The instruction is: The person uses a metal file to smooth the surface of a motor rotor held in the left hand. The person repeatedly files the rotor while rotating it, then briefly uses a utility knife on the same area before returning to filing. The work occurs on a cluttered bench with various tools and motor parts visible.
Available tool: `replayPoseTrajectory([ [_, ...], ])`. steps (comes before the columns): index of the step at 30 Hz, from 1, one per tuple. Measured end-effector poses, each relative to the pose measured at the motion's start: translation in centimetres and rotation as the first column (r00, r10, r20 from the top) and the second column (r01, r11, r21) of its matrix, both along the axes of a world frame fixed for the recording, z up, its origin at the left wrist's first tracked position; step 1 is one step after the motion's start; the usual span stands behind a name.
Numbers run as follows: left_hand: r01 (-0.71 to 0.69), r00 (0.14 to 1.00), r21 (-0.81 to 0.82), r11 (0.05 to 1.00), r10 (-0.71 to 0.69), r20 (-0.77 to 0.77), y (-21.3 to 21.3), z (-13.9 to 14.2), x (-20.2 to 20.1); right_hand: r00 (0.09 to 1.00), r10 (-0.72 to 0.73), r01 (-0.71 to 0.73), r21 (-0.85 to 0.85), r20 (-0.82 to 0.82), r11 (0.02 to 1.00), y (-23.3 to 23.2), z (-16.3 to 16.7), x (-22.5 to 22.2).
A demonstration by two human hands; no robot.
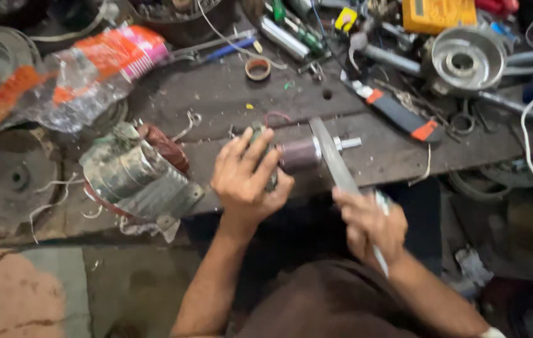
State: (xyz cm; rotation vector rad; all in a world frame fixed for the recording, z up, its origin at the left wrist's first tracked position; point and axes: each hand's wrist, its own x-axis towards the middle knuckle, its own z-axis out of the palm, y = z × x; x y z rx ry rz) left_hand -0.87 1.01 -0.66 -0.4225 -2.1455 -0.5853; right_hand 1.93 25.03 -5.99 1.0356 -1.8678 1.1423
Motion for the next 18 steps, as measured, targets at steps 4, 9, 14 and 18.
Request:
replayPoseTrajectory([
  [4, -0.017, 1.0, 0.02, 1.0, 0.017, 0.005, -0.1, 0.1, 0.0, 1.0, 0.013, -0.013, 0.018, 0.005, 1.0, 0.5, -1.4, 0.5],
  [9, 0.029, 0.999, 0.014, 0.999, -0.03, 0.025, -0.2, 0.5, 0.1, 1.0, -0.009, 0.009, -0.007, -0.009, 1.0, 0.6, -3.9, -0.2],
  [14, -0.013, 1.0, 0.052, 0.999, 0.013, 0.001, -0.2, 0.3, -0.1, 0.998, -0.05, 0.046, 0.155, 0.024, 0.987, 0.1, -3.1, -0.1],
  [18, -0.02, 1.0, 0.005, 1.0, 0.02, -0.019, 0.0, -0.1, 0.0, 1.0, -0.003, 0.004, -0.024, 0.013, 1.0, 0.1, -0.5, 0.3],
])
